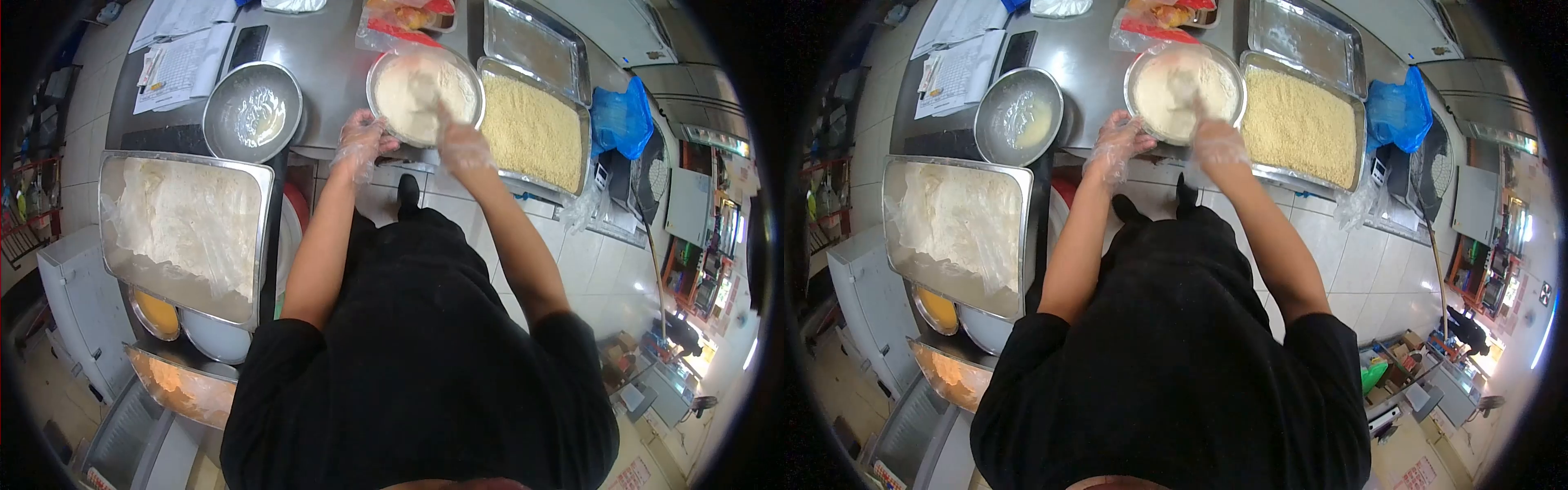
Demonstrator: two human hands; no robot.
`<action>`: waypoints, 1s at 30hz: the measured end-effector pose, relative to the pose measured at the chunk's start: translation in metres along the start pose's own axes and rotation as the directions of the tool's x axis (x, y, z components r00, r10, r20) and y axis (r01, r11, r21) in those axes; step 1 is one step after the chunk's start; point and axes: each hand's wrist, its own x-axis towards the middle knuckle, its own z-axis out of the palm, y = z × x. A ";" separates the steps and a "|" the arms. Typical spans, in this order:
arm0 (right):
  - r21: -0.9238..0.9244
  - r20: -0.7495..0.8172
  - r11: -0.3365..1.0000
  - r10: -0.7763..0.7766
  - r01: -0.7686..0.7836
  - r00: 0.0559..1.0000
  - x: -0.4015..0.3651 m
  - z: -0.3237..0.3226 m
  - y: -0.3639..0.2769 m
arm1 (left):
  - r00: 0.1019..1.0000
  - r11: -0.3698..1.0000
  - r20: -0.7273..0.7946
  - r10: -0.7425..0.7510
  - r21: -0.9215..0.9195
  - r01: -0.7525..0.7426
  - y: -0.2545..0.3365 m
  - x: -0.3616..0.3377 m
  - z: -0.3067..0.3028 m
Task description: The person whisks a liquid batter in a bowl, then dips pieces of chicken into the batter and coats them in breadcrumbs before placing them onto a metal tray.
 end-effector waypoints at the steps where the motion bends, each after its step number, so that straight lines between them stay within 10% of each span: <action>1: -0.021 -0.104 0.999 0.035 -0.037 0.994 0.000 0.006 0.003 | 1.000 1.000 -0.002 -0.012 0.000 0.012 -0.006 -0.004 -0.001; 22: -0.055 -0.031 0.998 -0.016 0.014 0.999 -0.009 -0.025 -0.029 | 1.000 0.997 0.003 0.000 0.074 0.000 0.001 -0.001 -0.001; 24: -0.085 -0.215 0.994 -0.084 0.067 0.973 -0.010 0.004 -0.017 | 1.000 0.998 -0.012 -0.024 0.062 0.024 -0.003 -0.007 0.000; 27: -0.089 0.013 0.996 0.014 -0.013 1.000 -0.012 0.001 -0.021 | 1.000 1.000 -0.004 -0.001 0.028 0.001 0.004 0.004 0.000; 30: -0.095 -0.235 0.989 -0.133 0.113 0.963 0.006 0.007 -0.019 | 1.000 0.997 0.001 -0.026 0.076 0.026 -0.004 0.001 -0.002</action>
